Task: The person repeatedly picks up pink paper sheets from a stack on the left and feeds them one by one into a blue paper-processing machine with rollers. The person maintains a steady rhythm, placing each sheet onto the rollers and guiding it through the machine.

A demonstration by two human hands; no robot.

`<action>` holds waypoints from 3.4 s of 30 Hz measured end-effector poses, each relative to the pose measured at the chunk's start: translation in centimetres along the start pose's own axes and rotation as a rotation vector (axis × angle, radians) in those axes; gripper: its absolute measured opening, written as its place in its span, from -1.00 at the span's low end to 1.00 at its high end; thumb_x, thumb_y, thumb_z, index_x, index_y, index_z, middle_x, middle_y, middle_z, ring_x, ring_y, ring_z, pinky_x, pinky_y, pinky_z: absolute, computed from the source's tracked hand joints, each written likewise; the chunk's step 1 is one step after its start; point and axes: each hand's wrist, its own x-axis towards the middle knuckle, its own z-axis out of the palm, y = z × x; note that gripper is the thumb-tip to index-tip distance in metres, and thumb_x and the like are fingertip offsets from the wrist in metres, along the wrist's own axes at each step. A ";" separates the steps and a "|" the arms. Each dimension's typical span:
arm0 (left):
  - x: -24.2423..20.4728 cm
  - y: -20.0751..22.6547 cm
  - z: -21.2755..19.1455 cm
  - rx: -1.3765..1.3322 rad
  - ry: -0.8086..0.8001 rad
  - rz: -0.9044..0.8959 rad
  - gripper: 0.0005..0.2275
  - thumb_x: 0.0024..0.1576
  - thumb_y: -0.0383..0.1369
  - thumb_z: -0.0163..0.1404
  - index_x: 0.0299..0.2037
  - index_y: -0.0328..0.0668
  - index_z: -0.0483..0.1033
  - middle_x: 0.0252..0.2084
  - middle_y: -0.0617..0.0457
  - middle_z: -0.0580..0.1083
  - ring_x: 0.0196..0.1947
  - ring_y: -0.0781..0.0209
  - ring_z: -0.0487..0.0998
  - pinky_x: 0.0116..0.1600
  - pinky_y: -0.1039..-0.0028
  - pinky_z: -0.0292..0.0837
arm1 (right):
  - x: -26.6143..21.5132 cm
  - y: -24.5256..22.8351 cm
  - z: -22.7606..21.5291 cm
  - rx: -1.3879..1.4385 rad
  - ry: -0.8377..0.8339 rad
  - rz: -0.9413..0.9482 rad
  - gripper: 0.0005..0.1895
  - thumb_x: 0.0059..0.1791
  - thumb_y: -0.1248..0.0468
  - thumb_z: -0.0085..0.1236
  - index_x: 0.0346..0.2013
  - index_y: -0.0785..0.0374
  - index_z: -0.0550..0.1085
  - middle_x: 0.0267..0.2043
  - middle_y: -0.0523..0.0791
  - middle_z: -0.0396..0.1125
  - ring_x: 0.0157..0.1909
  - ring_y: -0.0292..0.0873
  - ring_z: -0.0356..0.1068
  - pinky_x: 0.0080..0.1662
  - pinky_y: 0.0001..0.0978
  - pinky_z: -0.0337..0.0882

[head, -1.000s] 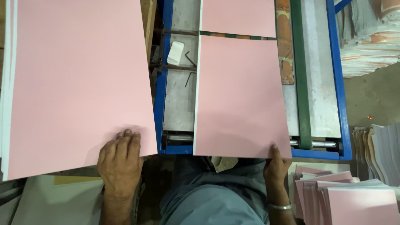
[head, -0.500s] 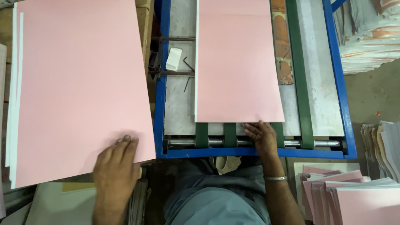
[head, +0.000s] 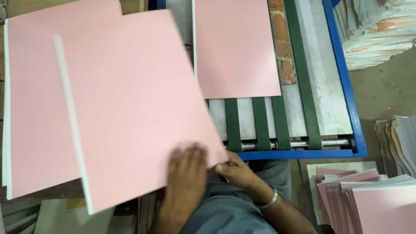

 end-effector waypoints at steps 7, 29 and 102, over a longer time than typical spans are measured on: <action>-1.0 -3.3 -1.8 -0.090 0.030 -0.052 -0.48 0.15 -0.12 0.07 0.20 -0.38 0.42 0.28 -0.23 0.38 0.35 -0.12 0.30 0.43 -0.09 0.04 | 0.3 -3.6 -2.2 0.048 0.685 -0.143 -0.50 0.02 0.32 0.10 0.20 0.56 0.34 0.10 0.10 0.42 0.12 -0.03 0.45 0.14 -0.21 0.47; -4.7 -10.7 -1.3 0.258 0.322 -0.253 -0.69 0.13 -0.31 0.16 0.03 -0.32 0.60 0.07 -0.10 0.57 0.20 -0.01 0.53 0.28 0.20 0.48 | -12.4 1.6 -14.7 -0.095 1.111 -0.481 -0.73 0.10 0.39 0.10 0.09 0.45 0.42 0.01 -0.03 0.42 0.00 -0.18 0.45 0.02 -0.40 0.50; -4.4 -9.5 -1.7 0.192 0.341 -0.209 -0.77 0.13 -0.51 0.13 -0.01 -0.24 0.62 0.00 0.01 0.57 0.10 0.06 0.52 0.22 0.24 0.45 | -2.2 -3.5 -16.1 -0.142 0.948 -0.579 -0.68 0.12 0.36 0.09 0.15 0.43 0.39 0.07 -0.04 0.39 0.05 -0.18 0.45 0.07 -0.35 0.49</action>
